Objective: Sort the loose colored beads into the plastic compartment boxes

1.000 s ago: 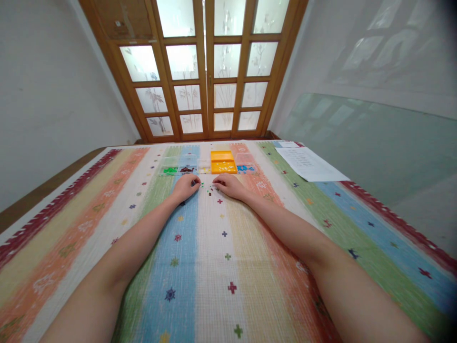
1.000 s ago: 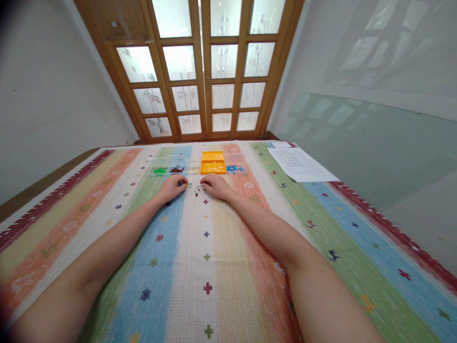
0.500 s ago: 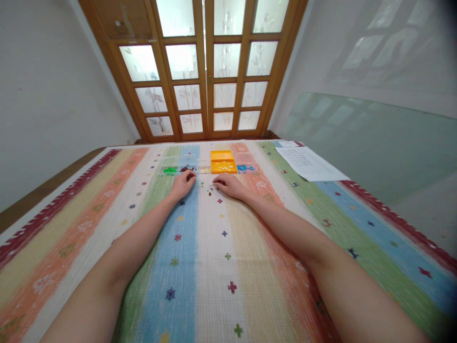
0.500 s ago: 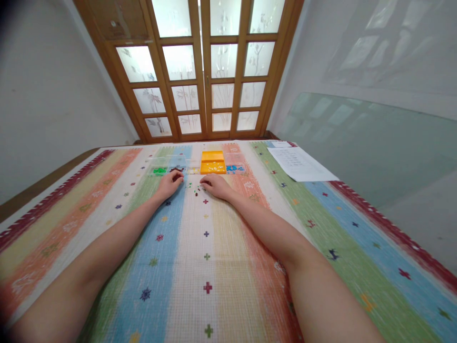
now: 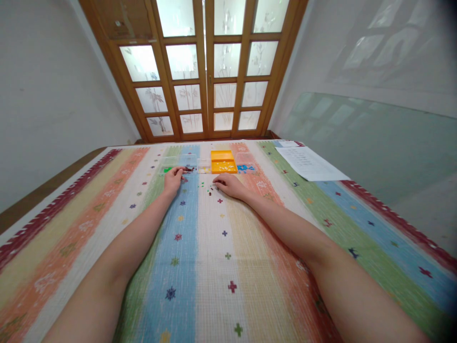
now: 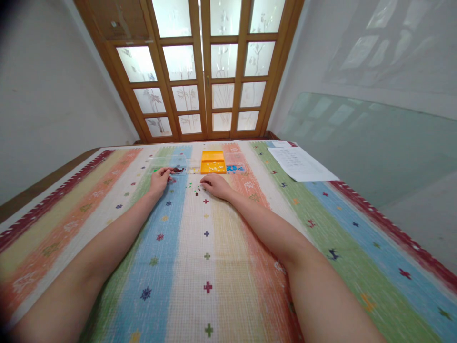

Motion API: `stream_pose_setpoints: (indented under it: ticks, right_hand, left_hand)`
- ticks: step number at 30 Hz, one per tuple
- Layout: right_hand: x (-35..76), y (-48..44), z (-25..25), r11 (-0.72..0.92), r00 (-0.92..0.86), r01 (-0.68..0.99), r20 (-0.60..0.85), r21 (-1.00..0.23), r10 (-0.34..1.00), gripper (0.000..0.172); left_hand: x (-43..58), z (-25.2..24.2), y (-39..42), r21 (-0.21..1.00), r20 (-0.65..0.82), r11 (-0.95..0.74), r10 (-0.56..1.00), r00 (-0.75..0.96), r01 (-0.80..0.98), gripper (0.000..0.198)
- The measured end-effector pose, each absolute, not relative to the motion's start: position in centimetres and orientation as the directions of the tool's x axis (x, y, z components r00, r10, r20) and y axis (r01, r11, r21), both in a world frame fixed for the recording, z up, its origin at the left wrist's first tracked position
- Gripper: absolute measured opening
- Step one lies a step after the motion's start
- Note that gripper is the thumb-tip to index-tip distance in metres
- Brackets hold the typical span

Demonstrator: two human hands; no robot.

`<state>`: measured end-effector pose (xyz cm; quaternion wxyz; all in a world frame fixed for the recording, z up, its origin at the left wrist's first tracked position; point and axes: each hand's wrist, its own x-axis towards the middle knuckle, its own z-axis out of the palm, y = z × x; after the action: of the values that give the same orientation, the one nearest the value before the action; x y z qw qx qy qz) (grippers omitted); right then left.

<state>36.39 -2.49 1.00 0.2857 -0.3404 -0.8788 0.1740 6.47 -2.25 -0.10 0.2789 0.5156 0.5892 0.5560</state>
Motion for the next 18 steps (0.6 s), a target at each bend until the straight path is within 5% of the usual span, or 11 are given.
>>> stream_pose_setpoints:
  ticks: [9, 18]
  right_hand:
    - [36.3, -2.9, 1.3, 0.739, -0.638, 0.504, 0.385, -0.447, 0.667, 0.021]
    - [33.9, -4.9, 1.8, 0.892, -0.800, 0.370, 0.398, -0.259, 0.448, 0.032]
  left_hand:
    - [6.8, 0.3, -2.5, 0.953, 0.219, -0.155, 0.947, -0.237, 0.260, 0.060]
    - [6.9, -0.5, -2.1, 0.918, 0.271, -0.180, 0.936, -0.226, 0.354, 0.038]
